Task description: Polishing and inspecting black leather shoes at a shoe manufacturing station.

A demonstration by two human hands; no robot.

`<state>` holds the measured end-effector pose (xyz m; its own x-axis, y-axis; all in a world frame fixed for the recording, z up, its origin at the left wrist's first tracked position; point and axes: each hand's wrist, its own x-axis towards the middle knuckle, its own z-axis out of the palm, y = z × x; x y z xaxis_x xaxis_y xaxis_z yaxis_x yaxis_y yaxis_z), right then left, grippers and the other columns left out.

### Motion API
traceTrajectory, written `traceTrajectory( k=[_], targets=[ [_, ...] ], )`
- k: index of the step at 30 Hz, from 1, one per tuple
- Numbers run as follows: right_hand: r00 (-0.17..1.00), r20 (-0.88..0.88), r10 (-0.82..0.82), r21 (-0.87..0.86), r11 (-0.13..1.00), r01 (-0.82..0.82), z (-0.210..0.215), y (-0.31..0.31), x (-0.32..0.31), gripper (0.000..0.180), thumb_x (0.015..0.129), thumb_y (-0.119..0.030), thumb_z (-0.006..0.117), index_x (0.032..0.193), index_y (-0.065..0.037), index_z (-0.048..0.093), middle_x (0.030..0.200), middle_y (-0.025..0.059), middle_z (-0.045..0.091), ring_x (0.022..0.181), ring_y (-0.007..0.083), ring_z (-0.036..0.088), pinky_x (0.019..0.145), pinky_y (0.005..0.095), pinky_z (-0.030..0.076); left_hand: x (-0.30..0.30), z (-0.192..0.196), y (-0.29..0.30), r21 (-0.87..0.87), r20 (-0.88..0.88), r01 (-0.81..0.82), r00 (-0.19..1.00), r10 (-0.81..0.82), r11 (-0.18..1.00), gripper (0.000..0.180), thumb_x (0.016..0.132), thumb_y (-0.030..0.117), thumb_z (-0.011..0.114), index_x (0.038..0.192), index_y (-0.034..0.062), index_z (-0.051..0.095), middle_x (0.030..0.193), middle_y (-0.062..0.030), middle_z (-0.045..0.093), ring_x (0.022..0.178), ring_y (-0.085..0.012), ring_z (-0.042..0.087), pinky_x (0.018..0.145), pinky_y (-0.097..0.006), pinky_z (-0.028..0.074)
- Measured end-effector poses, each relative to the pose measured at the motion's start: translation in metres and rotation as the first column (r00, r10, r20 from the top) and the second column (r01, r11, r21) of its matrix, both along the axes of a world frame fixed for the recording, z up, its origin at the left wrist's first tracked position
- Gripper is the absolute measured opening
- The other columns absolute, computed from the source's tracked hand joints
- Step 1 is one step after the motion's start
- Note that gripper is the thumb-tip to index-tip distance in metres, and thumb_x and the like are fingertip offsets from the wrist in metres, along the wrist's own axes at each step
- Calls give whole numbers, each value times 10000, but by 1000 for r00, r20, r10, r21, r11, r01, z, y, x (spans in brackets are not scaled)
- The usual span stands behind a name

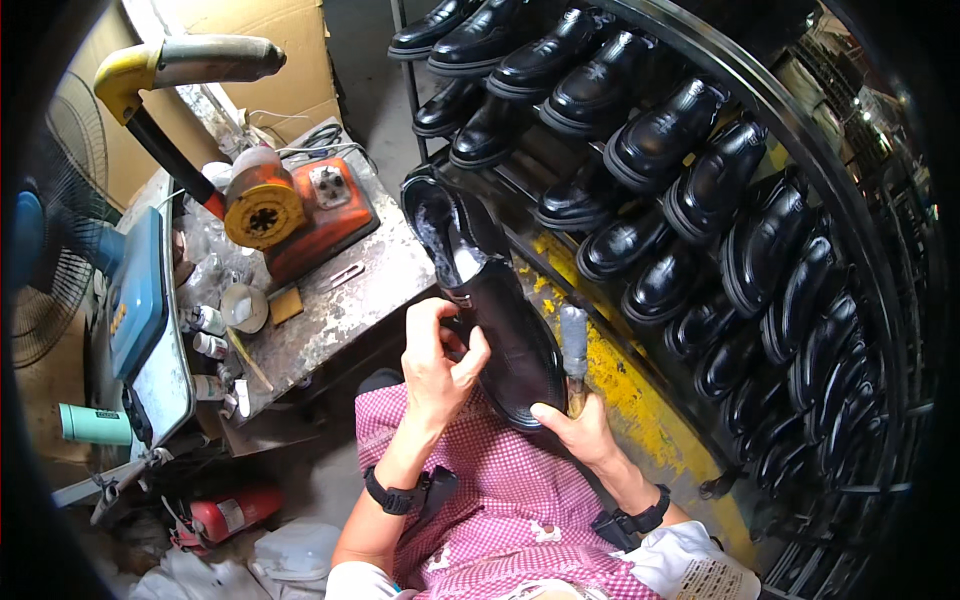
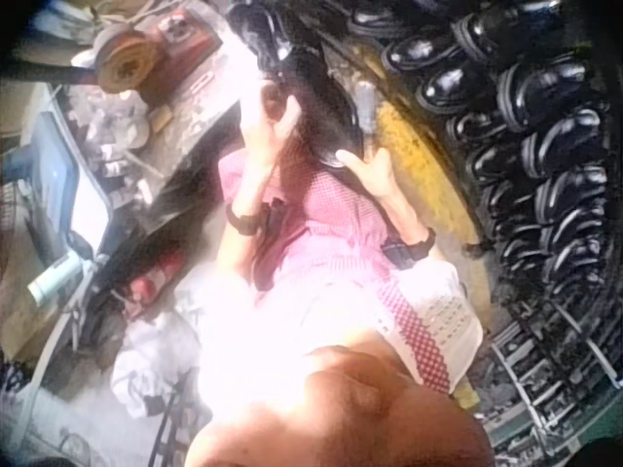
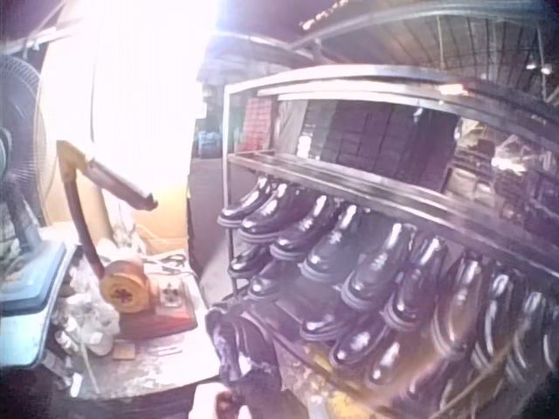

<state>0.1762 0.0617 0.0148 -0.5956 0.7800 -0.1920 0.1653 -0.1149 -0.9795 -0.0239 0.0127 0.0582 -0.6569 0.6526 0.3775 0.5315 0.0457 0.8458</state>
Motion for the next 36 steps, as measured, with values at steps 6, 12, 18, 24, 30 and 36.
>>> traceTrajectory(
  k=[6, 12, 18, 24, 30, 36],
  targets=[
    [989, 147, 11, 102, 994, -26, 8, -12, -5, 465, 742, -221, 755, 1047, 69, 557, 914, 117, 640, 827, 154, 592, 755, 303, 489, -17, 4, -14, 43, 121, 38, 992, -43, 998, 104, 792, 10, 596, 882, 8, 543, 776, -50, 570, 508, -94, 545, 451, -227, 441],
    [997, -63, 44, -286, 956, -61, 15, -11, -4, 312, 788, -107, 708, 1028, 44, 578, 927, 49, 633, 801, 121, 589, 710, 268, 495, -19, 9, -25, 156, 856, 297, 436, -279, 942, 160, 921, 151, 527, 803, 45, 511, 610, 7, 498, 394, -49, 391, 333, -196, 349],
    [996, -91, -16, -624, 780, -44, 23, -10, 4, 185, 800, -64, 688, 943, -3, 587, 726, 23, 607, 445, 36, 451, 372, 190, 339, -16, 0, -21, 109, 677, 289, 679, -284, 951, 255, 911, 196, 585, 692, 94, 502, 601, 106, 383, 540, 5, 302, 468, -178, 228],
    [965, -261, 7, -695, 693, -193, 30, -10, 7, 173, 833, -120, 646, 942, -7, 575, 667, 34, 603, 337, 23, 354, 307, 189, 283, -7, 2, -23, 483, 784, 16, 436, -441, 876, 279, 885, 142, 562, 658, 129, 400, 574, 68, 332, 472, -35, 282, 413, -194, 209],
    [882, -441, -166, -813, 491, -314, 2, -14, 24, 215, 874, -208, 588, 982, -24, 565, 774, 85, 640, 319, 28, 363, 307, 181, 319, -63, 67, -44, 859, 507, -249, 296, -810, 447, 331, 938, 143, 433, 642, 150, 286, 555, 68, 193, 446, -44, 175, 378, -213, 154],
    [919, -351, -181, -690, 713, -123, 6, -5, 30, 197, 873, -172, 596, 970, -6, 553, 715, 64, 614, 324, 42, 365, 317, 183, 312, -67, 16, -27, 280, 762, -100, 628, -158, 955, 392, 927, 293, 498, 1231, 47, 471, 946, -52, 567, 748, -110, 525, 625, -241, 461]
  ],
)
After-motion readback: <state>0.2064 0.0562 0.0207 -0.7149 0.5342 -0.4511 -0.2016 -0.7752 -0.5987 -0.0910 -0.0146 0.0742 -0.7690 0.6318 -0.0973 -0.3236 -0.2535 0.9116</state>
